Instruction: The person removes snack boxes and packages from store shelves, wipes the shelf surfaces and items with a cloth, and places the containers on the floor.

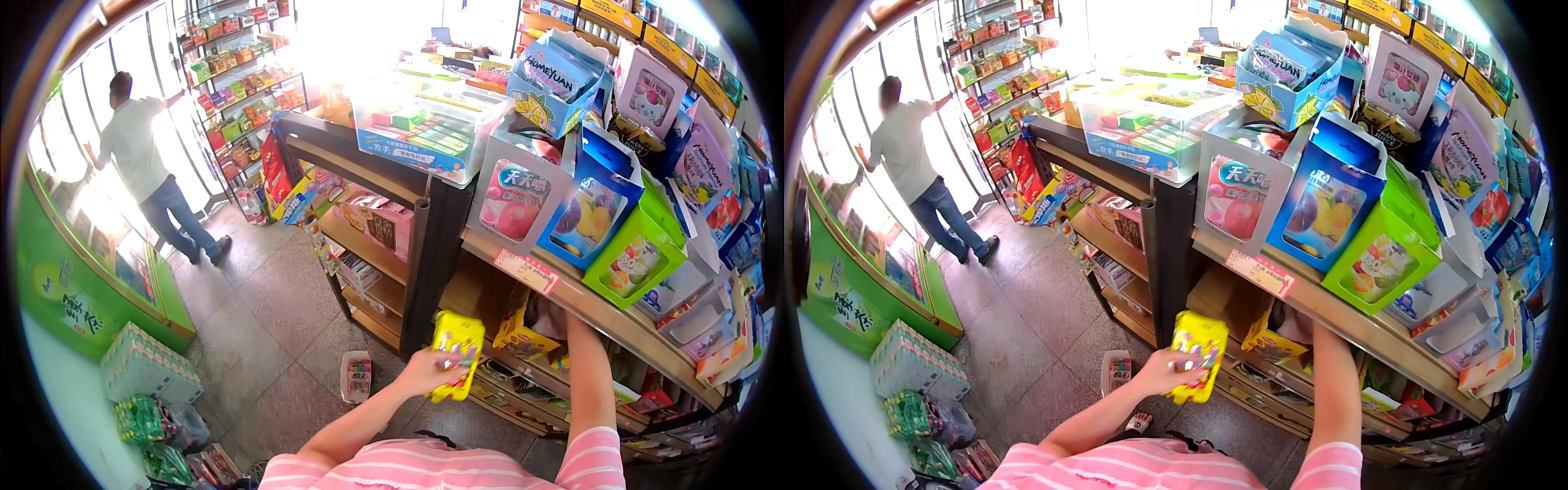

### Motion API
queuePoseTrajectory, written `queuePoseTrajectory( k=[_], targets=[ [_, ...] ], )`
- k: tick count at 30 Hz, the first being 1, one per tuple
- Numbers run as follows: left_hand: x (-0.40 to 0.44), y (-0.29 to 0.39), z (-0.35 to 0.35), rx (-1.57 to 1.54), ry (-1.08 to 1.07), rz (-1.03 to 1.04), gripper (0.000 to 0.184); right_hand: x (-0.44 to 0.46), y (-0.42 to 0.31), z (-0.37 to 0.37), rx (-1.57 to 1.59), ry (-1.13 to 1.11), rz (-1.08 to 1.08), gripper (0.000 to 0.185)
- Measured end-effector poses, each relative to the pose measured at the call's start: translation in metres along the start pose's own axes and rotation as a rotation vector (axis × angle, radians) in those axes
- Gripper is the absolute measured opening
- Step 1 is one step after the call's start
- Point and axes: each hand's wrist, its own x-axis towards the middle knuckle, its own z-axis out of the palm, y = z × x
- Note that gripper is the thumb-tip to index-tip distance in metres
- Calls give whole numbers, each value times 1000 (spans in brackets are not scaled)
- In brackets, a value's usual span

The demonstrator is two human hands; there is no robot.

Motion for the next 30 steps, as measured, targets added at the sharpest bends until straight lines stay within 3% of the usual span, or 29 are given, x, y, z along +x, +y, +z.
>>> queuePoseTrajectory(
  k=[3,6,9,10,12,13,14,15,16,18,19,20,23,24,26,27,30],
  targets=[
    [41,31,16,226,152,220,37,-1,30,-18,498,47,153,39],
    [66,34,24,328,236,281,31,-14,58,-33,1256,53,271,40],
    [82,14,31,136,186,285,22,-48,79,-53,1855,28,324,40],
    [78,24,29,109,156,174,21,-64,86,-58,1980,14,327,41],
    [84,10,35,49,220,181,21,-99,97,-69,2154,-30,283,41],
    [80,13,35,-261,197,153,19,-107,119,-65,2203,-159,49,40],
    [82,6,33,-317,196,128,17,-124,117,-74,2229,-295,-186,39],
    [78,-2,34,-461,225,171,16,-145,114,-85,2138,-164,75,36],
    [71,-4,29,-508,228,69,16,-162,130,-90,2030,-205,4,33],
    [62,-30,26,-669,195,40,17,-177,172,-75,1705,5,116,28],
    [44,-14,20,-780,153,-116,17,-197,169,-80,1625,-51,130,32],
    [41,-31,22,-818,128,-32,17,-217,166,-85,1544,-106,139,37],
    [20,-29,22,-875,86,-111,19,-231,106,-91,1433,-410,52,59],
    [13,-29,24,-850,96,-124,19,-220,106,-77,1357,-586,-57,60],
    [-2,-34,34,-724,49,-69,20,-224,69,-65,1196,-819,-21,51],
    [-7,-40,39,-679,11,-75,21,-222,57,-50,1137,-921,-104,49],
    [-28,-40,50,-825,-82,-149,24,-220,17,-21,1002,-1028,-262,48]
  ],
)
